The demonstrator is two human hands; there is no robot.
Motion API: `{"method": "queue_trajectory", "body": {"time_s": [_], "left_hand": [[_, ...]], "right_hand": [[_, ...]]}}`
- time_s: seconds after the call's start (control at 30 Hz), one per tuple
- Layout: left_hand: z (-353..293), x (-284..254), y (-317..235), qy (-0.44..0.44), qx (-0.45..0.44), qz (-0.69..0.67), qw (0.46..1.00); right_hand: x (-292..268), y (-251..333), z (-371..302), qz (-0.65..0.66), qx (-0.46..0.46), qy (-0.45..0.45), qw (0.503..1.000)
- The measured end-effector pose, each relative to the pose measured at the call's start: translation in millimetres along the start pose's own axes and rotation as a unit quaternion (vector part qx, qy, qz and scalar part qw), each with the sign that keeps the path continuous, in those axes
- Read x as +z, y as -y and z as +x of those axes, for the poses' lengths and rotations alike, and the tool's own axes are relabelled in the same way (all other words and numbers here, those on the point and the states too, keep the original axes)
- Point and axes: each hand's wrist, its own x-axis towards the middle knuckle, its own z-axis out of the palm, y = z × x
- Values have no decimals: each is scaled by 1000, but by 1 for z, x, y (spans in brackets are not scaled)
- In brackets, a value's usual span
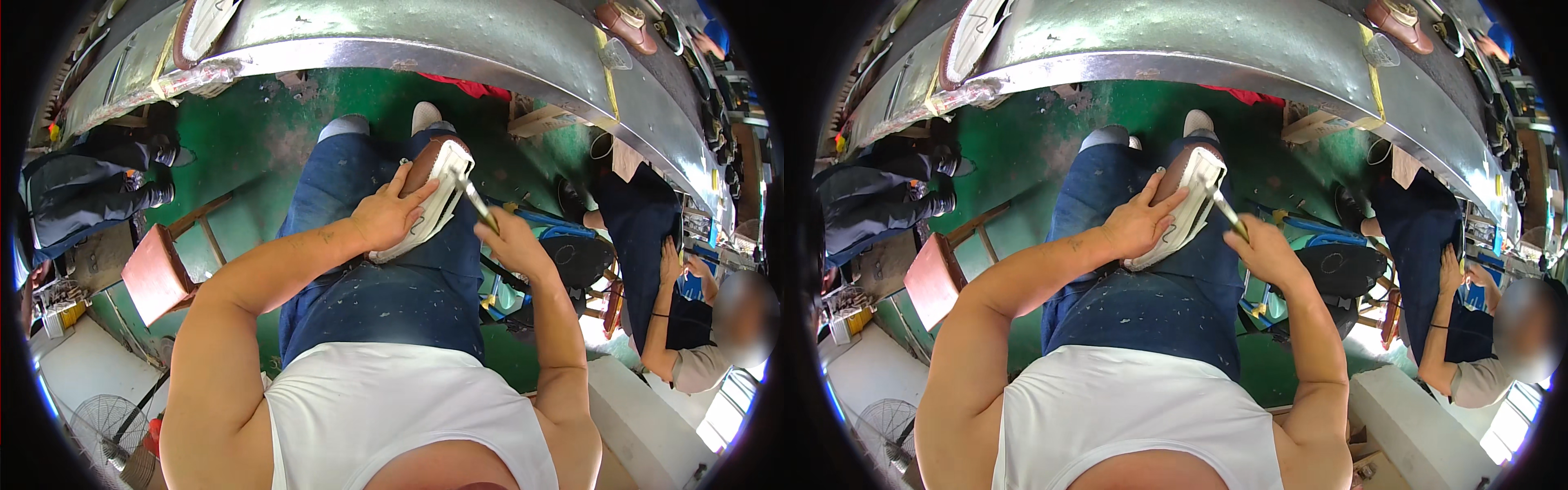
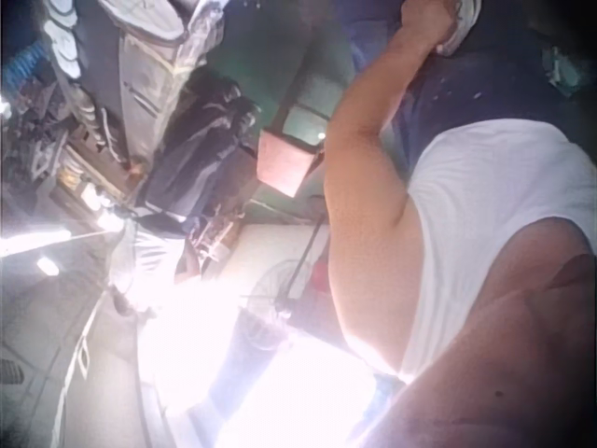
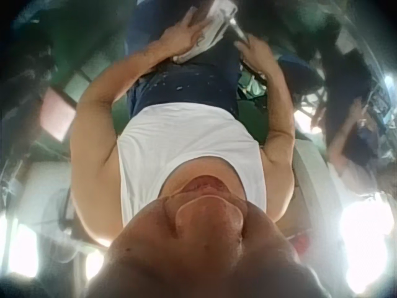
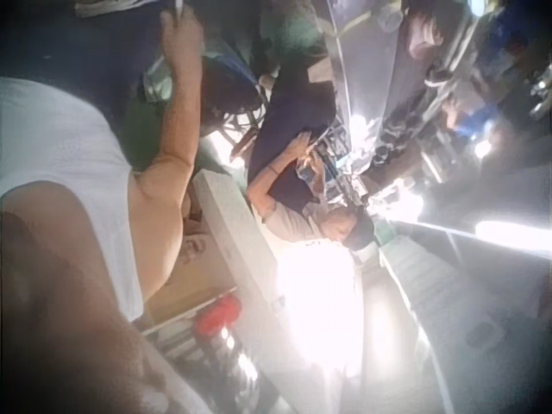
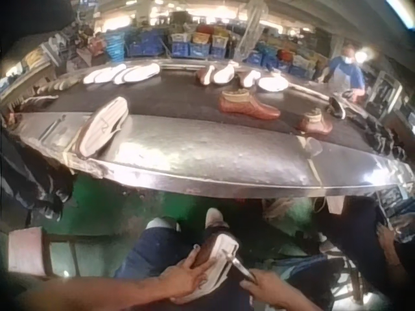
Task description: Pulling and securing shoe upper material over a last using pincers to finish assembly.
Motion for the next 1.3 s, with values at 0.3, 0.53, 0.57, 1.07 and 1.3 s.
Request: {"method": "queue_trajectory", "body": {"time_s": [0.3, 0.53, 0.57, 1.07, 1.3], "left_hand": [[-1, -10, -9, 62, 10, 65, 996], [-38, 39, 19, -55, -155, -305, 938], [-38, 36, 20, -57, -148, -317, 935], [-36, -140, -25, -30, 166, 76, 983], [51, -162, -67, -97, 177, -144, 969]], "right_hand": [[29, -17, 56, -163, -221, -228, 934], [30, -11, 47, -174, -216, -213, 937], [29, -5, 41, -154, -207, -201, 945], [103, -82, 17, 256, -227, -288, 894], [99, -73, 16, 225, -212, -283, 908]]}}
